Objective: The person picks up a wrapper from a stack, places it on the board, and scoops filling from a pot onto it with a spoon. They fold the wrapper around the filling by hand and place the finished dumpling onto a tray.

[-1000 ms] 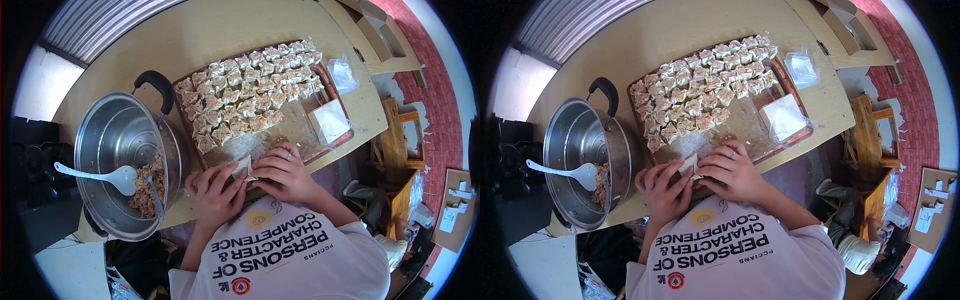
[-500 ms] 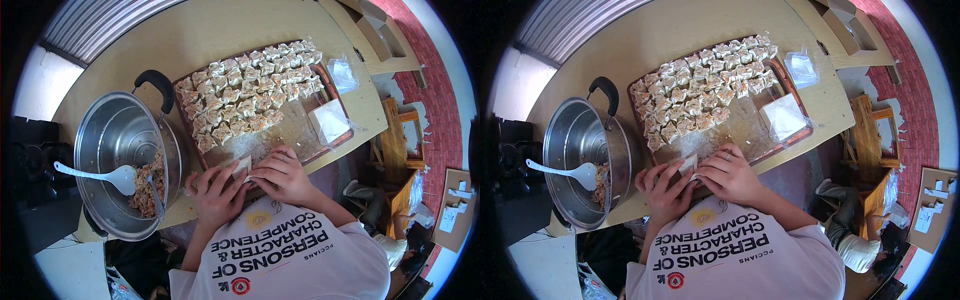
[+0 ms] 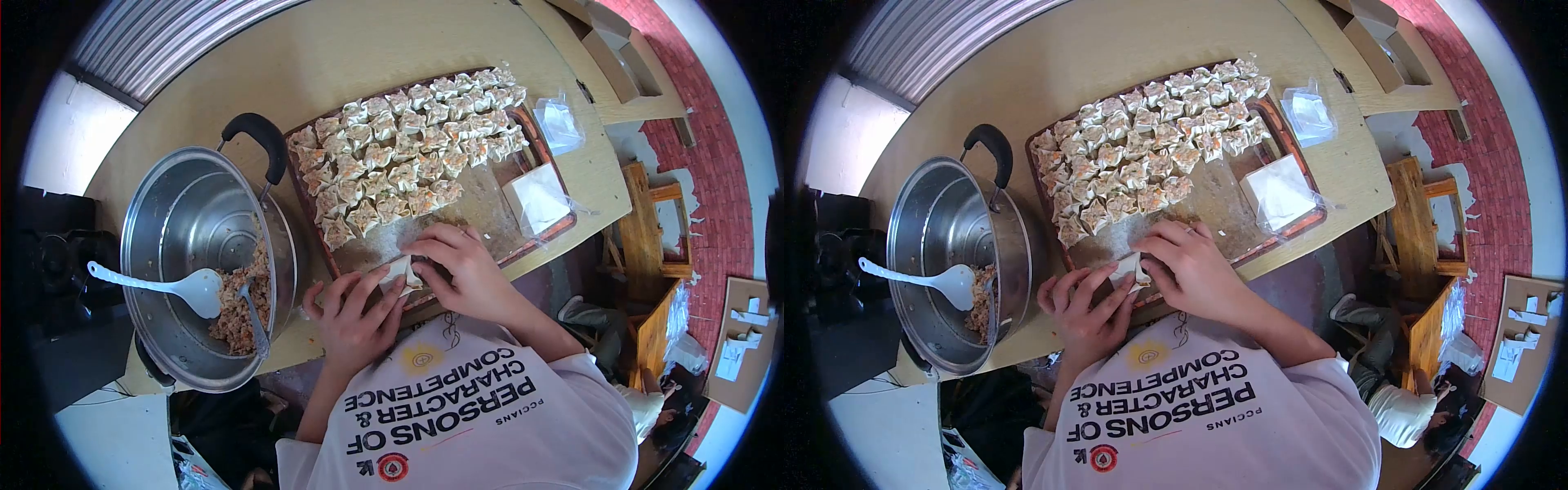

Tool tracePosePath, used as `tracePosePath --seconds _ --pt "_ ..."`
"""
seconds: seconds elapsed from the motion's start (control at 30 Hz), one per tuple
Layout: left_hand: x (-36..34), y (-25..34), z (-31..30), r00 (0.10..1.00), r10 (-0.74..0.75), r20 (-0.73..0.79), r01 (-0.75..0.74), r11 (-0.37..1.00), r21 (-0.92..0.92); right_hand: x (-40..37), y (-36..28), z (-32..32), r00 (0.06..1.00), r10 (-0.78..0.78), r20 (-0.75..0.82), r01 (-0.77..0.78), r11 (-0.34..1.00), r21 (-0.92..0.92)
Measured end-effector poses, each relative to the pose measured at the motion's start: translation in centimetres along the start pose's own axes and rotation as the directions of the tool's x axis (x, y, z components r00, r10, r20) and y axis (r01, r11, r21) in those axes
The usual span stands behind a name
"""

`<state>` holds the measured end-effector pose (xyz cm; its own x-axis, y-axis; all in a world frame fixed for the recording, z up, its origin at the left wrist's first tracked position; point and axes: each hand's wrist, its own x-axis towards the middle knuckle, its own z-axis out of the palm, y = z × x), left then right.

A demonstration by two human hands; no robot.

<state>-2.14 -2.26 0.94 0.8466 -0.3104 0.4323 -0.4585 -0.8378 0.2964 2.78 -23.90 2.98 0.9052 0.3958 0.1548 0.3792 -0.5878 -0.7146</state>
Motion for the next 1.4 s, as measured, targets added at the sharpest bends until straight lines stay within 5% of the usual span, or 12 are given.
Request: tracePosePath --seconds 0.47,0.53,0.73,1.03,1.4 --pt "-0.5 -0.4 0.4 1.0 -0.002 -0.008 0.001 0.999 -0.052 0.2 0.4 0.2 0.995 -0.102 -0.022 0.104 0.966 0.236" --pt "-0.5 -0.4 0.3 1.0 -0.002 -0.006 0.001 0.999 -0.054 0.4 0.2 0.5 0.997 0.009 -0.075 0.015 0.953 0.302" --pt "-0.6 -0.3 0.3 1.0 0.013 -0.025 -0.014 0.999 -0.036 0.7 1.0 0.1 0.991 -0.129 0.029 0.124 0.983 0.136" --pt "0.1 -0.3 0.1 1.0 0.004 -0.008 -0.004 0.996 -0.093 0.6 1.2 -0.4 0.943 -0.327 0.067 0.315 0.938 0.144" --pt "0.3 -0.6 0.1 0.995 -0.075 0.064 0.089 0.96 -0.267 -0.2 1.2 -1.7 0.941 -0.305 0.149 0.282 0.947 0.156"
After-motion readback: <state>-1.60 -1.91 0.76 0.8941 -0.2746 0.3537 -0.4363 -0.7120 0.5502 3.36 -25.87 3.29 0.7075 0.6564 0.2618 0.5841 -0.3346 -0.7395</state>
